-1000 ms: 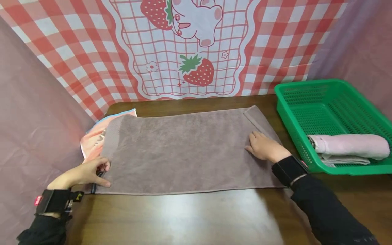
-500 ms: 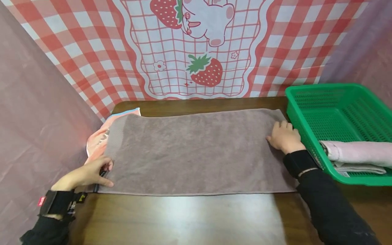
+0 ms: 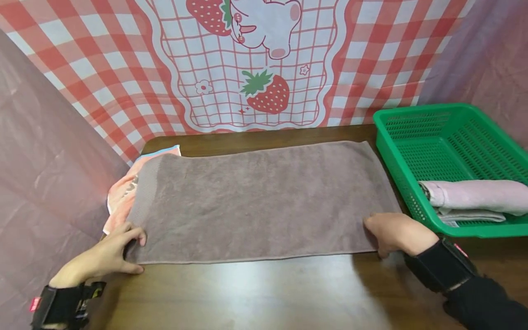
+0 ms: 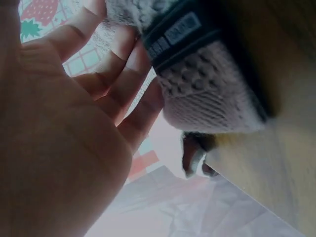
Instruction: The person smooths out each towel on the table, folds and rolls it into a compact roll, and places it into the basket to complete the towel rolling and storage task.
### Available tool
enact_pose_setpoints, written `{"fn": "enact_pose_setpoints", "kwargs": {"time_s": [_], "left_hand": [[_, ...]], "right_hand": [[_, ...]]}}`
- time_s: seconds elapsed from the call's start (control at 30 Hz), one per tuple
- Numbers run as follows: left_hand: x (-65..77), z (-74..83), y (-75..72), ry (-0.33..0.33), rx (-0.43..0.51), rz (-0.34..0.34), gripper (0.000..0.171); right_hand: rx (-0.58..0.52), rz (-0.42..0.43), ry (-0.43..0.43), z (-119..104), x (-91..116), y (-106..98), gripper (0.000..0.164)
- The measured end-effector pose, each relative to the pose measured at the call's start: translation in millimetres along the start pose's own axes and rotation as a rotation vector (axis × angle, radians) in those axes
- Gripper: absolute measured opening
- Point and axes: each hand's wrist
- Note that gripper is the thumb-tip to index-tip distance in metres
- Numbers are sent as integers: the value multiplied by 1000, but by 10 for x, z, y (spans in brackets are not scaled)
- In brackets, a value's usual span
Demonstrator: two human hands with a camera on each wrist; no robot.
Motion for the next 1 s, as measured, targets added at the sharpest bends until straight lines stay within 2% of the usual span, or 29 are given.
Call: {"fn": "enact_pose_setpoints", "kwargs": {"time_s": [0.07,0.2,0.27,0.37,0.53,0.77,0.9,1.0], "left_hand": [[8,0,-9,9,1,2,57],[17,-12,-9,29,6,10,54],[20,-17,1,19,1,14,54],[7,-10,25,-2,-45,34,51],[-39,74,92,-58,-156,83,43],[-109,281,287,-162,-334,112,74],[-148,396,405,-193,-451,157,90],[-178,498,485,-216,-505,202,97]], "right_hand": [[44,71,21,-15,19,113,41],[100,215,88,-83,42,256,34],[105,252,116,-99,56,289,32],[108,277,148,-84,84,306,30],[102,268,186,-26,127,299,25],[87,231,211,17,149,239,17],[78,287,226,14,152,182,12],[57,378,248,6,154,127,17]]}}
Point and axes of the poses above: each hand's wrist, its own x-axis away from the middle knuckle, its own y-axis out of the palm, z = x × y, and after that the axes turned 14 degrees about x, right-handed
